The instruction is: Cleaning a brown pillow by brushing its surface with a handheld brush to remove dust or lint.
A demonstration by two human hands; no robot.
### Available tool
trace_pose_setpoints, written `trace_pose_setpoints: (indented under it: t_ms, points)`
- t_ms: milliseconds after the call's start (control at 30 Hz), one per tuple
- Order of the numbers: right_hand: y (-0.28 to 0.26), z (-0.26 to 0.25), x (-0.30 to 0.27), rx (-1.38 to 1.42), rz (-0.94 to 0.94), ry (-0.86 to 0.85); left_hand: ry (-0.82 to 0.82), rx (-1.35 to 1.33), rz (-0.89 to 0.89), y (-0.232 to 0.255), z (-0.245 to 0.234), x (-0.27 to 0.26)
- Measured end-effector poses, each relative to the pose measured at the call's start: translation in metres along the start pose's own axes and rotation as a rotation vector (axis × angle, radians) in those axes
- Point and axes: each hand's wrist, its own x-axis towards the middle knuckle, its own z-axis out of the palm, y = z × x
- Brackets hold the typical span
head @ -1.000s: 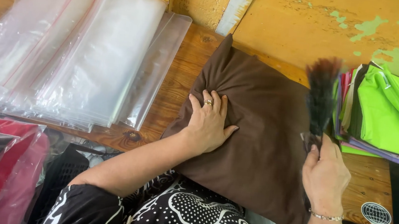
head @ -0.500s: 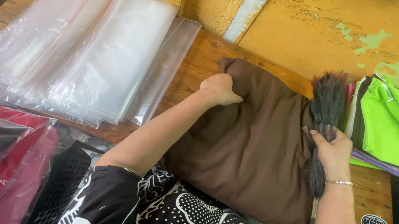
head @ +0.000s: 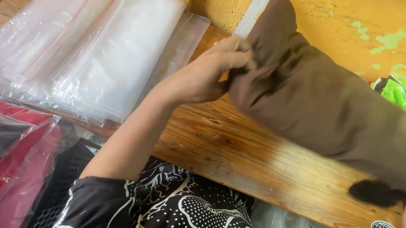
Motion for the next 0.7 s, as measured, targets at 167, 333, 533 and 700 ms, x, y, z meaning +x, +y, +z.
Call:
trace_pose_setpoints:
  t_ms: [167, 333, 533, 700]
  points:
    - [-0.072, 0.091, -0.121, -0.380, 0.126, -0.017, -0.365, 0.610, -0.769, -0.036, -0.011, -0.049]
    - [-0.068, 0.153, -0.118, -0.952, -0.380, -0.005, -0.169, 0.769, -0.466, -0.055, 0.078, -0.046]
    - [-0.107, 0.287, -0.167, -1.000, -0.709, -0.323, -0.452, 0.859, -0.494, -0.075, 0.144, -0.076]
    - [-0.068, 0.275, -0.055, -1.254, -0.685, -0.252, -0.541, 0.911, -0.517, -0.059, 0.131, -0.069]
